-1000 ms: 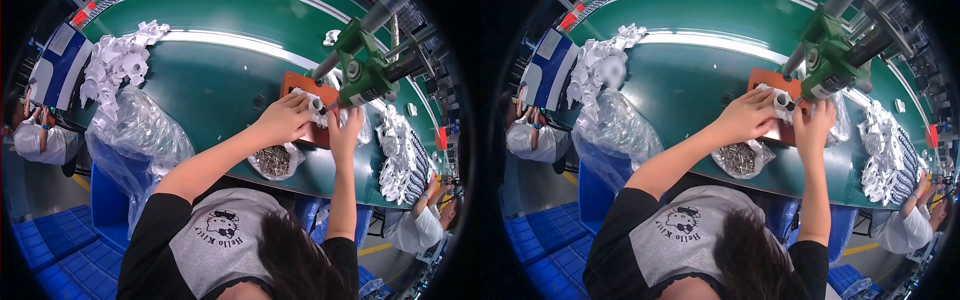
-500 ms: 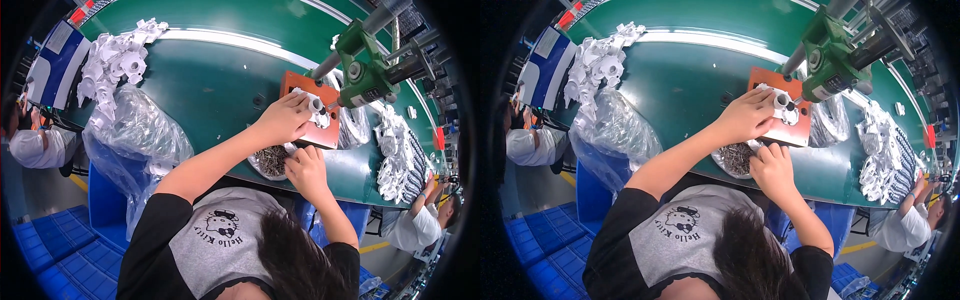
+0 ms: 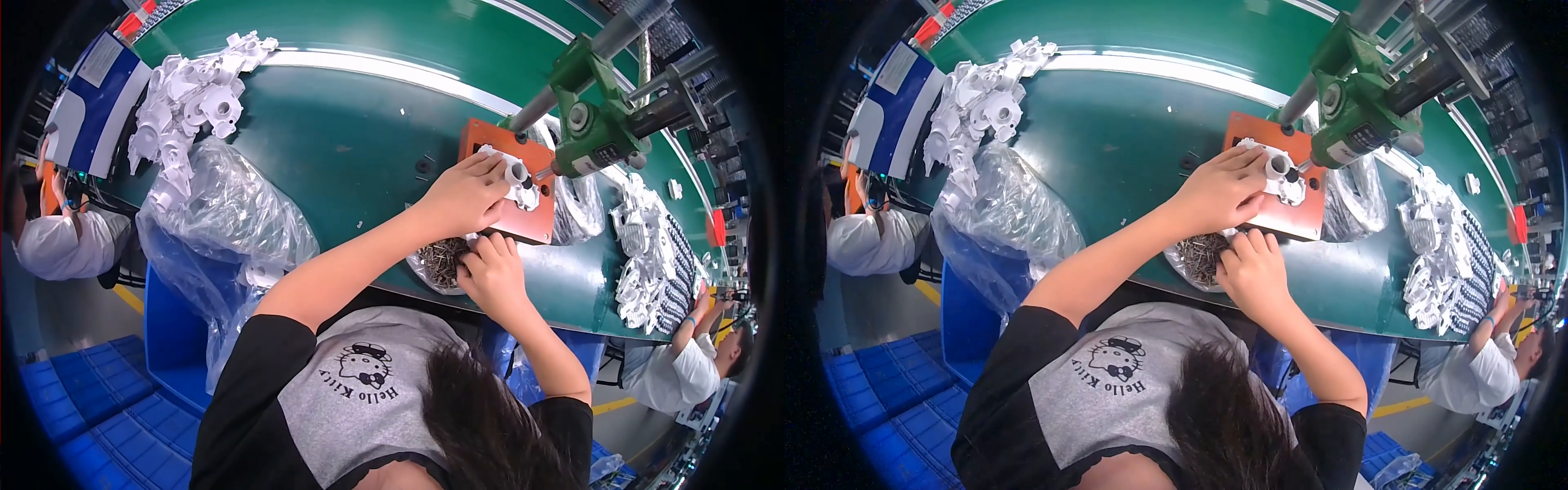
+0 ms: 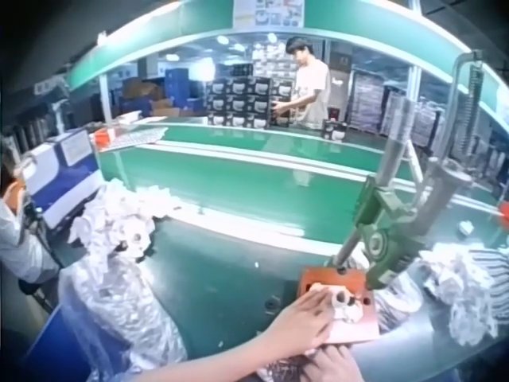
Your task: Assembling small white plastic components using a manual press at a factory workstation.
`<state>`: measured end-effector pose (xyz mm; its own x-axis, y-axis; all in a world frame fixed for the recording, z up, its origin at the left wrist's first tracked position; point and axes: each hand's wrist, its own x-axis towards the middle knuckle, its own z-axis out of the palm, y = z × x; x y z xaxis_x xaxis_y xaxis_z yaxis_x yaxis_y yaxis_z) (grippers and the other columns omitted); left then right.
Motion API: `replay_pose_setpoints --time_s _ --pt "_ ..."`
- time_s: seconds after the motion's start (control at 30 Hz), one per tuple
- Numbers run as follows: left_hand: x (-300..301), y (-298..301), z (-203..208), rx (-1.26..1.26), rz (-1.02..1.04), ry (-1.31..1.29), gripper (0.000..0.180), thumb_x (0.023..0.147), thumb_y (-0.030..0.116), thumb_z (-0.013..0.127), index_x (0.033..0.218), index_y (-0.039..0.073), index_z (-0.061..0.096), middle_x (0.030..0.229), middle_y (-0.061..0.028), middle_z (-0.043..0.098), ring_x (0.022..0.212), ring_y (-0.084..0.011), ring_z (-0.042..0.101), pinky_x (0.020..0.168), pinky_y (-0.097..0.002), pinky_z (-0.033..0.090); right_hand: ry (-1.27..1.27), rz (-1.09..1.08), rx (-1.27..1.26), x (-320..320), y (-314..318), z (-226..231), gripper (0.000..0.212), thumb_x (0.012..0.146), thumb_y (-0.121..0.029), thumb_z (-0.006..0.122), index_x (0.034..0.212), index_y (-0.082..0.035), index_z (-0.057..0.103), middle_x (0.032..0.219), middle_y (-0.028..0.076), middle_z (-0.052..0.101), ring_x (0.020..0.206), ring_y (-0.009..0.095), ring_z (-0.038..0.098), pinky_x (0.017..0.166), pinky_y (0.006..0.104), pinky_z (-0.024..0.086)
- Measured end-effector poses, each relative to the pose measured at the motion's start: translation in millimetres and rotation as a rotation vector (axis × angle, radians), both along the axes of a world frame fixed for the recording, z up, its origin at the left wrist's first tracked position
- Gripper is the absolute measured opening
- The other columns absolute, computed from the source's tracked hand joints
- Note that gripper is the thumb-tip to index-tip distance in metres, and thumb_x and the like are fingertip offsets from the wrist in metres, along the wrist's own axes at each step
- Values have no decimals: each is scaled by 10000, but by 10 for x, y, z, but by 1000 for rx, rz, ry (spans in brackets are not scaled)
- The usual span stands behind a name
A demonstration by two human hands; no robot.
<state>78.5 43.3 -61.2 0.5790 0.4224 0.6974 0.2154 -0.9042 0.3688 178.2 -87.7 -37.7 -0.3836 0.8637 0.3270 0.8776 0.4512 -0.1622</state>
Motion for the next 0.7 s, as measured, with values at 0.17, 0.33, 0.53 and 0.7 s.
replay_pose_setpoints --time_s 0.17,0.33,0.53,0.7 --pt "-5 -2 7 -2 5 15 223 762 133 618 940 1 590 1142 -185 589 1108 -311 548 993 -416 412 21 -37 6 -23 12 -34 112 623 -104 657 687 -44 588 793 80 532 779 251 492 675 363 388" --pt "-15 -9 31 -7 6 26 202 765 134 615 915 2 590 1141 -191 591 1113 -314 548 996 -421 410 73 -109 -35 -3 2 37 105 644 -66 654 720 -36 588 780 87 534 745 263 508 647 372 405" --pt "-14 -4 25 -14 2 20 167 772 137 609 877 10 581 1129 -196 599 1110 -323 550 997 -429 408 439 -252 -157 151 4 162 120 676 7 667 779 -20 611 743 100 529 698 281 538 618 379 447" --pt "-22 -11 60 -17 5 24 168 772 133 605 883 10 577 1133 -194 597 1113 -321 547 1004 -430 402 65 -102 -65 -29 20 59 127 650 -39 664 771 -48 626 800 81 538 771 259 523 666 366 424"
